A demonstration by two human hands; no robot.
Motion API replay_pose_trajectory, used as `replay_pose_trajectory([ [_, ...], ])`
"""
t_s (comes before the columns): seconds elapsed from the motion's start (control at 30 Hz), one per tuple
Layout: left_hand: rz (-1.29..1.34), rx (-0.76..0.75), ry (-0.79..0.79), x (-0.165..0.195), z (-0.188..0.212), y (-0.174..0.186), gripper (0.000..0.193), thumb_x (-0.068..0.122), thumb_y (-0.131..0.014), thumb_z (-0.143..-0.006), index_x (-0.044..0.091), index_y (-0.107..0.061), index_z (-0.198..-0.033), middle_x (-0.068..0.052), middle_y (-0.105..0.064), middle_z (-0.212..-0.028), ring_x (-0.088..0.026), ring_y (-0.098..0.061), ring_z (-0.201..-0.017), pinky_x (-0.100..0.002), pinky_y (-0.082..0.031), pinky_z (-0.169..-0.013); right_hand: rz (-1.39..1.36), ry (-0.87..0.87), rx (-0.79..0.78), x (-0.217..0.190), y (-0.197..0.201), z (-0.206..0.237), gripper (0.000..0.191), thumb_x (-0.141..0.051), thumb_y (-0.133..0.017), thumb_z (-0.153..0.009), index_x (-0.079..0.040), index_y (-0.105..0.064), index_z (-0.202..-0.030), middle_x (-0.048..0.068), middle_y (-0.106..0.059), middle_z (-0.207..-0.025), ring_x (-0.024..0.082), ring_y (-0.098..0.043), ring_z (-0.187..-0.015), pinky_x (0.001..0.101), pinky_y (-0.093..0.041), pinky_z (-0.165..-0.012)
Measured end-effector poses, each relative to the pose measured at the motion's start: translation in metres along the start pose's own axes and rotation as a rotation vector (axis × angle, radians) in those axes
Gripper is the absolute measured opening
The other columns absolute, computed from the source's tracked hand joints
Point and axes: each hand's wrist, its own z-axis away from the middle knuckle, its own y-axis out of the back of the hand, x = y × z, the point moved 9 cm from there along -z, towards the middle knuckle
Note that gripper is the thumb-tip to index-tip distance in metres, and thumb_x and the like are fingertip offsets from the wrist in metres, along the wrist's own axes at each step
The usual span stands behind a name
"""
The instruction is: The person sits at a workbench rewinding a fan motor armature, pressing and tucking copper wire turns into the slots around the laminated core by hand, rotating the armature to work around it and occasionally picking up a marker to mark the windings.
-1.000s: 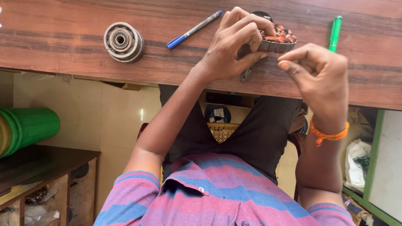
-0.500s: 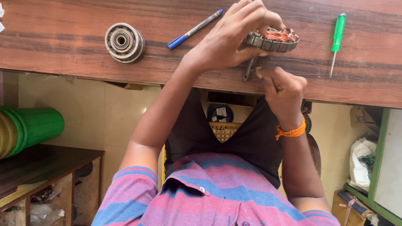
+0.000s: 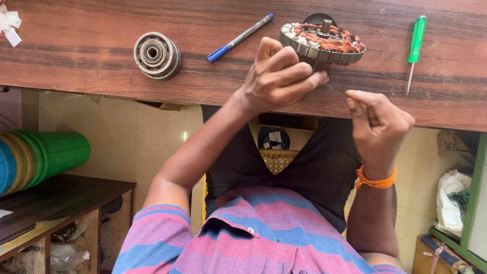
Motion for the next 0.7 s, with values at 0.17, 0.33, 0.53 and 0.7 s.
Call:
replay_pose_trajectory([
  [0.17,0.354,0.090,0.445,-0.019,0.017,-0.012,0.012,0.017,-0.087,-0.086,0.012,-0.078,-0.092,0.004,-0.065,-0.071,-0.008,-0.055,-0.060,-0.028,-0.039,-0.060,0.037,0.148,-0.076,-0.030,0.000,-0.023,0.005,-0.004,-0.081,-0.107,-0.001,-0.076,-0.107,0.001,-0.062,-0.073,0.002,-0.045,-0.059,0.0216,-0.033,-0.054],
  [0.33,0.619,0.234,0.766,-0.022,0.042,-0.025,0.009,0.011,-0.083,-0.091,0.008,-0.076,-0.095,0.000,-0.073,-0.086,-0.006,-0.067,-0.074,-0.023,-0.052,-0.063,0.131,0.295,-0.141,-0.058,-0.019,-0.066,0.005,-0.001,-0.083,-0.105,-0.001,-0.078,-0.107,0.004,-0.064,-0.071,0.005,-0.047,-0.059,0.0254,-0.031,-0.055],
  [0.53,1.068,0.421,1.208,-0.027,0.077,-0.060,0.009,0.011,-0.080,-0.094,0.005,-0.074,-0.093,0.006,-0.065,-0.075,0.000,-0.052,-0.065,-0.020,-0.038,-0.057,-0.022,0.243,-0.272,-0.067,-0.039,-0.097,0.007,0.000,-0.077,-0.099,0.003,-0.074,-0.104,0.007,-0.072,-0.084,0.002,-0.059,-0.071,0.0199,-0.044,-0.058],
  [0.7,0.910,0.389,1.259,-0.022,0.069,-0.053,0.005,0.007,-0.077,-0.096,0.007,-0.073,-0.094,0.008,-0.060,-0.071,0.000,-0.045,-0.063,-0.019,-0.033,-0.057,0.063,0.132,-0.324,-0.047,-0.045,-0.112,0.004,0.003,-0.075,-0.103,0.004,-0.077,-0.106,0.004,-0.070,-0.079,0.002,-0.059,-0.068,0.0207,-0.043,-0.056],
])
